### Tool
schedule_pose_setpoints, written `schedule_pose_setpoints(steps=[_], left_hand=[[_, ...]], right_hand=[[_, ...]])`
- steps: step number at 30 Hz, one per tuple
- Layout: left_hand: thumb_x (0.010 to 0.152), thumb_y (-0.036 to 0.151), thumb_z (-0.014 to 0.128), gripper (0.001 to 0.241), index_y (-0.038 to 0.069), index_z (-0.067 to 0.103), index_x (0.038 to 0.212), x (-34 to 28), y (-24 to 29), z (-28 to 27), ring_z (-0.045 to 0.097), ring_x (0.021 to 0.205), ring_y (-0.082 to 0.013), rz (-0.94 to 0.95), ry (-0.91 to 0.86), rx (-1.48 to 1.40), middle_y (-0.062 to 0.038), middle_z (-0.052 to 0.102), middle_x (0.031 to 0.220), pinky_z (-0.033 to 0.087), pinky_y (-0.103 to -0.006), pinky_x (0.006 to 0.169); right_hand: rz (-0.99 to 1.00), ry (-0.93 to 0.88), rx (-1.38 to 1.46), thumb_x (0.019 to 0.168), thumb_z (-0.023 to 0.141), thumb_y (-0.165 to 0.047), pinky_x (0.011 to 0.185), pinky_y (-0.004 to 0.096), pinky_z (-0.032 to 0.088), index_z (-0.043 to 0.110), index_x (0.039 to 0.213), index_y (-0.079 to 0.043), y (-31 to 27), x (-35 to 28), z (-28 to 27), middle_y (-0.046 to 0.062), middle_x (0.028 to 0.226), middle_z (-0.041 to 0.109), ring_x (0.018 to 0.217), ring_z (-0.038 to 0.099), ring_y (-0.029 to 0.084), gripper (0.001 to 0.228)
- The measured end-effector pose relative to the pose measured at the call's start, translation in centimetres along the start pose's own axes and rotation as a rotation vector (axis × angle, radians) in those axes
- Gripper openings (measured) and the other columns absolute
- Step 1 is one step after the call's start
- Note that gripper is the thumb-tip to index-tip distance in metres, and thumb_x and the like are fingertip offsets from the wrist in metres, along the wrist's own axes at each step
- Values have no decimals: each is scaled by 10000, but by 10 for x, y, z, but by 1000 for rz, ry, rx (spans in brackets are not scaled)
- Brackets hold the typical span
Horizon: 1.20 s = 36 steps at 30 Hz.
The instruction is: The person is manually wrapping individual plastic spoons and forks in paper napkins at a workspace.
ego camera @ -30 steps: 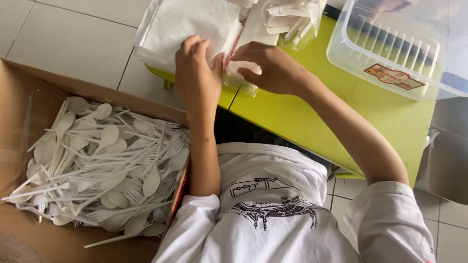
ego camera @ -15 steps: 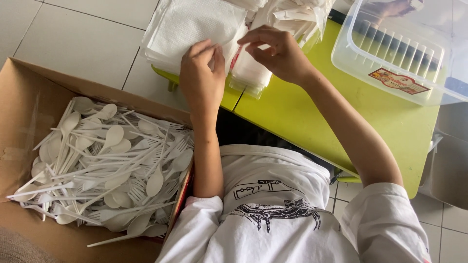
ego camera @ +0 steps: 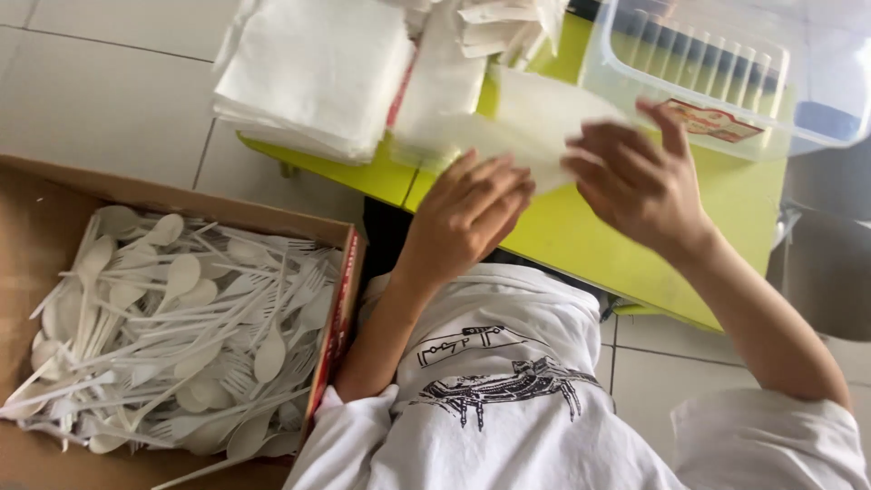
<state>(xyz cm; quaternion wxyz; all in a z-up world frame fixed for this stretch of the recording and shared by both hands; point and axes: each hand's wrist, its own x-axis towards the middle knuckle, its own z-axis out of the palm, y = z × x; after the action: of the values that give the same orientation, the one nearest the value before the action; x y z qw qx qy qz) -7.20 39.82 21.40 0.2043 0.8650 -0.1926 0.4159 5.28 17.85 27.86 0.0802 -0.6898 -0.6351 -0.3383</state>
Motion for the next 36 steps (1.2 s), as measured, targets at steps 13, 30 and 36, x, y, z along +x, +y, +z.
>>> schedule_pose_setpoints(steps=[13, 30, 36], left_hand=[[979, 382, 707, 295, 135, 772, 1127, -40, 20, 58, 661, 1213, -280, -89, -214, -84, -64, 736, 1199, 402, -597, 1125], [966, 329, 798, 499, 24, 634, 1325, 15, -87, -26, 572, 1259, -333, -829, -33, 606, -155, 599, 1381, 468, -476, 1047], [876, 399, 834, 366, 91, 681, 1003, 16, -100, -41, 624, 986, -320, -805, 112, 485, -69, 672, 1102, 521, -444, 727]], right_hand=[[701, -290, 119, 933, 718, -357, 1107, 617, 386, 637, 1400, -64, -106, -92, -34, 160, 1446, 622, 1357, 570, 356, 557], [415, 89, 486, 1057, 686, -126, 1140, 625, 464, 687, 1259, -36, -109, 63, 42, 249, 1503, 471, 1340, 566, 430, 222], [369, 55, 559, 1053, 670, -137, 1124, 548, 456, 694, 1236, -90, -123, 76, 84, 203, 1482, 499, 1319, 570, 402, 190]])
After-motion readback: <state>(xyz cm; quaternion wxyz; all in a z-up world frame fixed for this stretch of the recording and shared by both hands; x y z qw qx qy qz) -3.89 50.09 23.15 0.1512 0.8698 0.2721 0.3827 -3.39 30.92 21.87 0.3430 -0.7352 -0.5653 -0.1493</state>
